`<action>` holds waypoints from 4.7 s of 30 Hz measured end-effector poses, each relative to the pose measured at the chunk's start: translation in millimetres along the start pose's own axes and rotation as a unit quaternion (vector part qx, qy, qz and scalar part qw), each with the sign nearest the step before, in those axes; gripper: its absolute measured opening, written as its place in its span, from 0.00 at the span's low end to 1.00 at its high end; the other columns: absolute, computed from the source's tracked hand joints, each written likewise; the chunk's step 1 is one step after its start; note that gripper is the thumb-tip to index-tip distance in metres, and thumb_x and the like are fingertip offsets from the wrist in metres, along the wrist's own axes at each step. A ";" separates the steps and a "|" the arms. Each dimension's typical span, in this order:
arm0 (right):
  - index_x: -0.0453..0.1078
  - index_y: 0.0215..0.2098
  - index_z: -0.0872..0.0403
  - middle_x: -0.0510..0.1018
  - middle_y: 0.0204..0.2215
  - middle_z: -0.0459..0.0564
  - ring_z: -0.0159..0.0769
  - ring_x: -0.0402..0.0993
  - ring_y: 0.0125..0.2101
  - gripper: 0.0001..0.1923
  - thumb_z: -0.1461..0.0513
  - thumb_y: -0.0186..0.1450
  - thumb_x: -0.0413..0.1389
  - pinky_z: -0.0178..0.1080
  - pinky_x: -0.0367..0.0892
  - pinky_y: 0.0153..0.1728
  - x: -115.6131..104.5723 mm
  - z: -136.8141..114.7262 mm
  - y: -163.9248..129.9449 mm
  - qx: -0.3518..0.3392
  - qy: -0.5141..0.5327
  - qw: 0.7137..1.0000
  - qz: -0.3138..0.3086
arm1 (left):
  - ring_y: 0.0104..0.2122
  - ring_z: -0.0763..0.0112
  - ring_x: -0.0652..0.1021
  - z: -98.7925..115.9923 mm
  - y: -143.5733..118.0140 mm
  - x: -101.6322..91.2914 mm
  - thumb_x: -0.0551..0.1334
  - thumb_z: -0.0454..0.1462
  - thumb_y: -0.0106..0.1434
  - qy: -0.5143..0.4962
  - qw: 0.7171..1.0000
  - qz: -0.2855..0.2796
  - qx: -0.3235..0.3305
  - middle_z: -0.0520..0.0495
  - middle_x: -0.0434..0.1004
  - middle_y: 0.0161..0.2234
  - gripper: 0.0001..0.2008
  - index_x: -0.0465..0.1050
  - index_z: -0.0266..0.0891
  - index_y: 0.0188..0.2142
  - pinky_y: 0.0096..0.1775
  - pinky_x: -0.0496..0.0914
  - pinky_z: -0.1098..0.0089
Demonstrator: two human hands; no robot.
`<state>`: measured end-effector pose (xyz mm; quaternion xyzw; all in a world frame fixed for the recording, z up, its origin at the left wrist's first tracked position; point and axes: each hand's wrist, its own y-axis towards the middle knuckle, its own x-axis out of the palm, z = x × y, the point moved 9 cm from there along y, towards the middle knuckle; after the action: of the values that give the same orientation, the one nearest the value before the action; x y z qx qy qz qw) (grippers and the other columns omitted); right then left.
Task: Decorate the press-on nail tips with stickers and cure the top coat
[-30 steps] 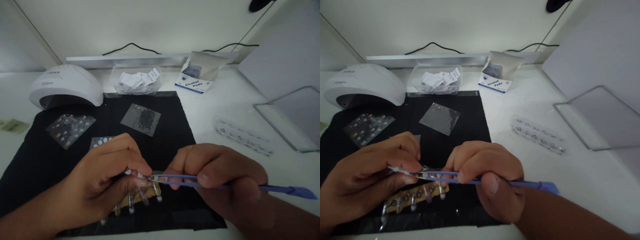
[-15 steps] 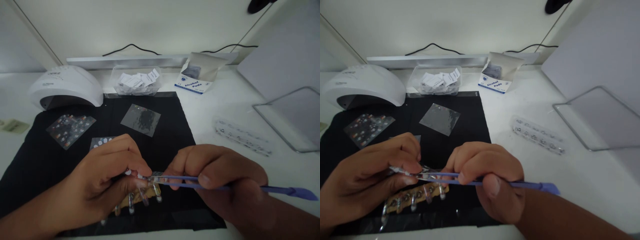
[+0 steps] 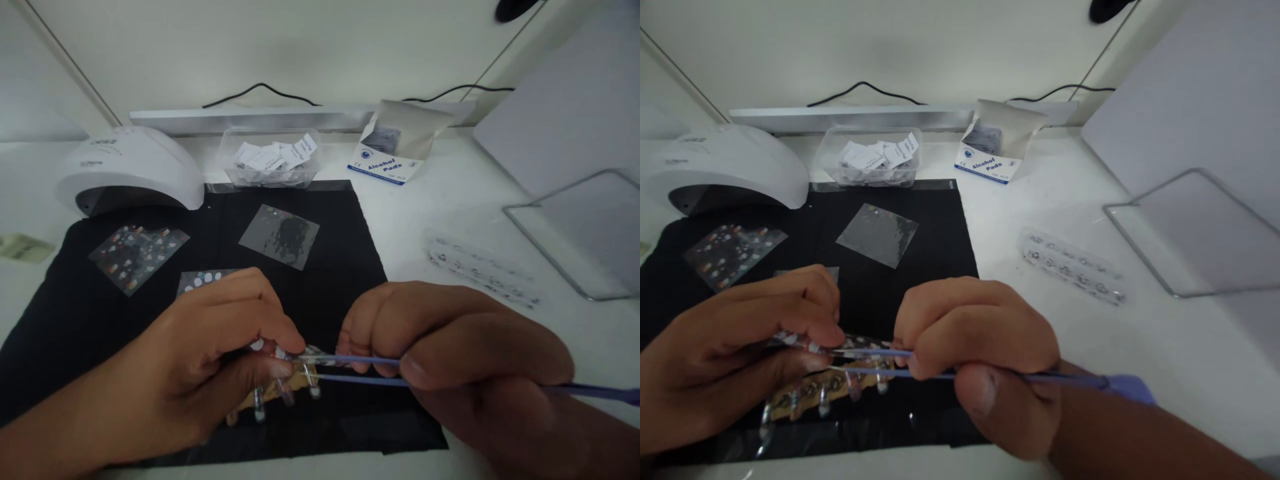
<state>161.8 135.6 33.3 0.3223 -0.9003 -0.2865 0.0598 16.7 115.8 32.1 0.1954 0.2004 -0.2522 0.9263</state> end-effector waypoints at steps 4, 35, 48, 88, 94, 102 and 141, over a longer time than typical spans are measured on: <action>0.76 0.45 0.50 0.75 0.27 0.49 0.36 0.76 0.26 0.17 0.54 0.72 0.48 0.40 0.76 0.26 -0.4 -1.6 0.6 -0.013 0.013 1.000 0.007 | 0.31 0.73 0.75 2.1 0.2 0.0 0.60 0.31 0.67 0.002 1.000 -0.002 -0.001 0.50 0.72 0.31 0.05 0.73 0.40 0.41 0.30 0.71 0.72; 0.74 0.41 0.56 0.73 0.26 0.47 0.36 0.77 0.30 0.14 0.58 0.73 0.48 0.43 0.78 0.30 2.1 0.2 0.7 0.012 0.026 0.999 -0.015 | 0.31 0.75 0.75 -1.1 -1.4 1.2 0.59 0.30 0.66 0.012 0.999 -0.018 -0.029 0.51 0.72 0.31 0.06 0.73 0.41 0.40 0.30 0.70 0.75; 0.76 0.47 0.56 0.75 0.27 0.51 0.39 0.78 0.28 0.14 0.60 0.70 0.51 0.43 0.75 0.28 1.7 0.4 -0.3 -0.016 0.079 0.996 0.040 | 0.31 0.77 0.75 -5.2 -3.7 0.3 0.60 0.32 0.68 -0.008 0.999 -0.015 -0.036 0.53 0.71 0.33 0.05 0.72 0.42 0.41 0.30 0.70 0.75; 0.72 0.32 0.55 0.72 0.21 0.45 0.30 0.67 0.21 0.13 0.58 0.71 0.52 0.39 0.62 0.25 0.5 16.6 8.6 0.055 0.117 0.990 0.054 | 0.43 0.68 0.72 -14.0 -5.5 -27.9 0.59 0.31 0.65 0.186 0.980 0.065 -0.029 0.50 0.69 0.41 0.07 0.69 0.42 0.42 0.44 0.67 0.68; 0.71 0.29 0.55 0.71 0.22 0.47 0.32 0.68 0.23 0.14 0.58 0.70 0.53 0.39 0.63 0.25 0.7 8.8 7.7 0.020 0.087 0.995 0.046 | 0.36 0.72 0.72 -9.9 -8.4 6.3 0.57 0.29 0.65 0.033 0.996 -0.036 -0.077 0.51 0.70 0.37 0.07 0.68 0.42 0.41 0.37 0.68 0.71; 0.69 0.28 0.54 0.72 0.23 0.46 0.31 0.70 0.24 0.16 0.56 0.71 0.51 0.39 0.66 0.27 2.5 9.4 7.6 0.020 0.040 0.999 0.021 | 0.32 0.74 0.71 -11.2 -8.6 13.7 0.58 0.31 0.66 -0.031 0.993 -0.033 -0.114 0.53 0.69 0.32 0.04 0.67 0.42 0.37 0.35 0.66 0.71; 0.76 0.30 0.56 0.72 0.21 0.48 0.33 0.68 0.21 0.16 0.55 0.70 0.53 0.40 0.64 0.25 -3.6 17.8 7.2 0.057 0.120 0.988 0.082 | 0.44 0.64 0.73 -40.9 -25.7 24.1 0.60 0.41 0.67 -0.282 0.923 0.000 -0.262 0.47 0.71 0.39 0.04 0.72 0.46 0.37 0.26 0.68 0.77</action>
<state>155.4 150.8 22.9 0.2820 -0.9249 -0.1879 0.1727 10.6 104.8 -20.4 -0.1340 -0.0100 -0.2353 0.9626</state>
